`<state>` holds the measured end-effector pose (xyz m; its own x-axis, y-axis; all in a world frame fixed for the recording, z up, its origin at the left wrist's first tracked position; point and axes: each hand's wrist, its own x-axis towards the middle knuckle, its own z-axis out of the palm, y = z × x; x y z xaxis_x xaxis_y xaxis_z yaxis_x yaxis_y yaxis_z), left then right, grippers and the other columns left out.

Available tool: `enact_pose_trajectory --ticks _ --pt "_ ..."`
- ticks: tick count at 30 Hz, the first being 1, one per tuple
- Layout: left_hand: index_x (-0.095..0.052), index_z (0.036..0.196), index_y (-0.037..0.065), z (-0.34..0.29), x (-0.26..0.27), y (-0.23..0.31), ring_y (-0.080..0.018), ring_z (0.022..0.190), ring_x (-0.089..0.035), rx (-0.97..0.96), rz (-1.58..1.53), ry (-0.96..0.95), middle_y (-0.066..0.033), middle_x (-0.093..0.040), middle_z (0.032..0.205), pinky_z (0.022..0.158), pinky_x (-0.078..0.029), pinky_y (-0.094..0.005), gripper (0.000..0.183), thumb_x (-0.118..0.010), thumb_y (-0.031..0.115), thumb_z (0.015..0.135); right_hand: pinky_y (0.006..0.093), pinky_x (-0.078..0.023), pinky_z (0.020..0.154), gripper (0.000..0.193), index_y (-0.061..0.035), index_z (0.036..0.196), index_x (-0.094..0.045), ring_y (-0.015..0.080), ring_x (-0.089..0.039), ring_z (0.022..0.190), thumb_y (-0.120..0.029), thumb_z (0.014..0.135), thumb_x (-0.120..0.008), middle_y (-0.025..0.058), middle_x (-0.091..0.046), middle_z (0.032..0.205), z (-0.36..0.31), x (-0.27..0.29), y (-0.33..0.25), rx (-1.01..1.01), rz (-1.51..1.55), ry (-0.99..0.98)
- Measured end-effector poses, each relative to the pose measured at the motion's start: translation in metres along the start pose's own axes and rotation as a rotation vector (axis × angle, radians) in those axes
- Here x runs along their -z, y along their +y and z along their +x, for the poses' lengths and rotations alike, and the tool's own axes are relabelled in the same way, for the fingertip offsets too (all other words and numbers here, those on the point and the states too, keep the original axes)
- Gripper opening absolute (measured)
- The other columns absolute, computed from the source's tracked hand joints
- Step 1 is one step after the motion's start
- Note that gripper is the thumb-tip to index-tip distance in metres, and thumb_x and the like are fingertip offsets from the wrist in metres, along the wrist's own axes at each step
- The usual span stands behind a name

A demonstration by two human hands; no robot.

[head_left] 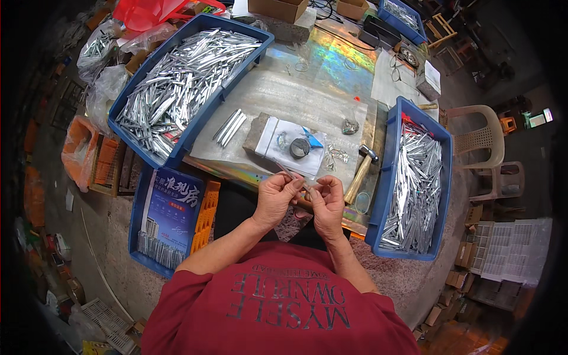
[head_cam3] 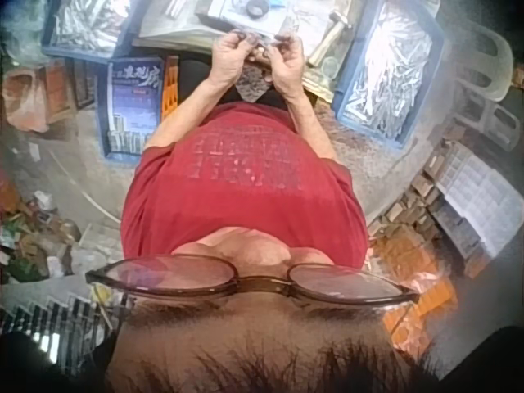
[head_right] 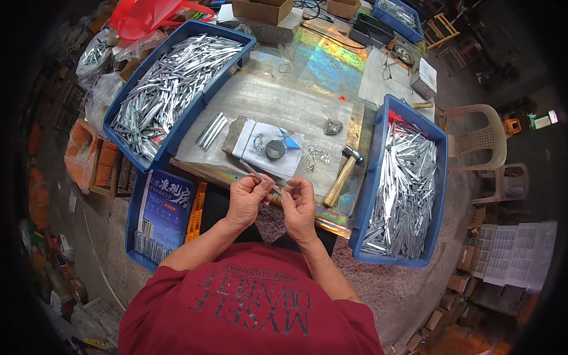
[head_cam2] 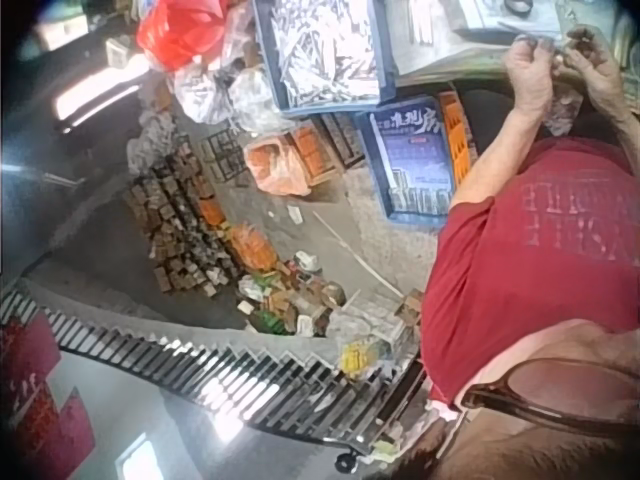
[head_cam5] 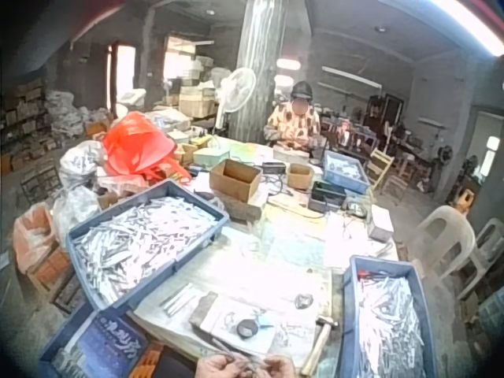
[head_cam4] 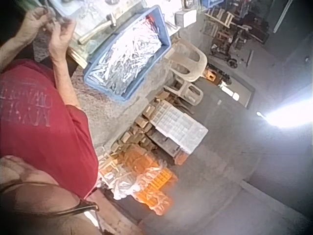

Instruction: The person assembles small metal components using a hammer and a mounting jig.

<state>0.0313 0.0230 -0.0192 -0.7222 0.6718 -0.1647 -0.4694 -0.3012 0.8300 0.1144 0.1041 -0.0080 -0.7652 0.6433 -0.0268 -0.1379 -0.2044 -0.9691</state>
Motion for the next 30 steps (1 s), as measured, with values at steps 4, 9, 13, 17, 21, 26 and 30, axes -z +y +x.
enact_pose_trajectory --ticks 4,9,13,17,21,26,30 --pt "-0.056 0.077 0.003 0.0 0.0 -0.002 -0.0046 0.053 -0.049 0.091 -0.146 0.017 -0.0001 -0.054 0.064 0.045 -0.039 -0.0166 0.013 -0.057 0.016 0.077 0.0183 -0.038 0.064 0.026 -0.0058 0.1 -0.037 0.0059 -0.046 0.069 0.001 0.078 -0.049 0.0013 -0.047 0.077 0.0 -0.003 -0.001 -0.005 -0.012 0.003" --pt "-0.055 0.076 0.003 0.004 -0.002 0.001 -0.0032 0.051 -0.046 0.06 -0.096 0.045 -0.0002 -0.053 0.062 0.044 -0.036 -0.0157 0.012 -0.057 0.015 0.078 0.0196 -0.041 0.067 0.023 -0.0038 0.102 -0.035 0.0061 -0.047 0.072 -0.001 0.081 -0.045 0.0024 -0.047 0.077 0.001 -0.006 -0.001 -0.029 0.087 0.03" --pt "-0.055 0.075 0.003 0.021 0.004 0.004 -0.0032 0.05 -0.045 -0.039 -0.031 0.078 0.0003 -0.052 0.061 0.044 -0.035 -0.0155 0.012 -0.055 0.014 0.079 0.0197 -0.039 0.069 0.028 -0.0023 0.108 -0.033 0.0071 -0.049 0.073 -0.004 0.083 -0.044 0.0034 -0.051 0.075 0.006 -0.006 0.0 -0.047 0.019 0.003" --pt "-0.056 0.077 0.001 0.047 0.014 0.011 -0.002 0.051 -0.042 -0.225 0.247 0.124 0.0015 -0.05 0.058 0.045 -0.034 -0.0162 0.013 -0.055 0.013 0.079 0.0184 -0.037 0.066 0.028 -0.0002 0.109 -0.034 0.0069 -0.048 0.069 -0.008 0.084 -0.043 0.0032 -0.052 0.072 0.002 0.003 0.002 -0.052 -0.056 0.01" --pt "-0.058 0.075 -0.001 0.065 0.018 0.007 -0.0037 0.052 -0.042 -0.323 0.421 0.173 0.002 -0.049 0.056 0.047 -0.035 -0.0181 0.013 -0.057 0.012 0.077 0.0177 -0.036 0.061 0.024 0.0013 0.106 -0.038 0.0063 -0.045 0.065 -0.008 0.084 -0.042 0.0026 -0.05 0.07 -0.002 0.009 0.007 -0.075 -0.057 0.024" --pt "-0.058 0.075 -0.001 0.069 0.017 0.007 -0.0038 0.053 -0.041 -0.357 0.48 0.169 0.0024 -0.048 0.055 0.047 -0.034 -0.0184 0.013 -0.057 0.012 0.077 0.0198 -0.036 0.059 0.021 0.0015 0.102 -0.04 0.0082 -0.045 0.062 -0.009 0.084 -0.042 0.0036 -0.048 0.066 -0.003 0.013 0.011 -0.066 -0.045 0.049" --pt "-0.057 0.075 -0.001 0.071 0.017 0.005 -0.0043 0.052 -0.042 -0.368 0.503 0.176 0.0 -0.049 0.055 0.047 -0.035 -0.02 0.013 -0.057 0.011 0.076 0.0204 -0.037 0.059 0.019 0.0019 0.101 -0.04 0.0087 -0.045 0.061 -0.008 0.084 -0.041 0.0036 -0.047 0.066 -0.003 0.015 0.013 -0.065 -0.038 0.058"
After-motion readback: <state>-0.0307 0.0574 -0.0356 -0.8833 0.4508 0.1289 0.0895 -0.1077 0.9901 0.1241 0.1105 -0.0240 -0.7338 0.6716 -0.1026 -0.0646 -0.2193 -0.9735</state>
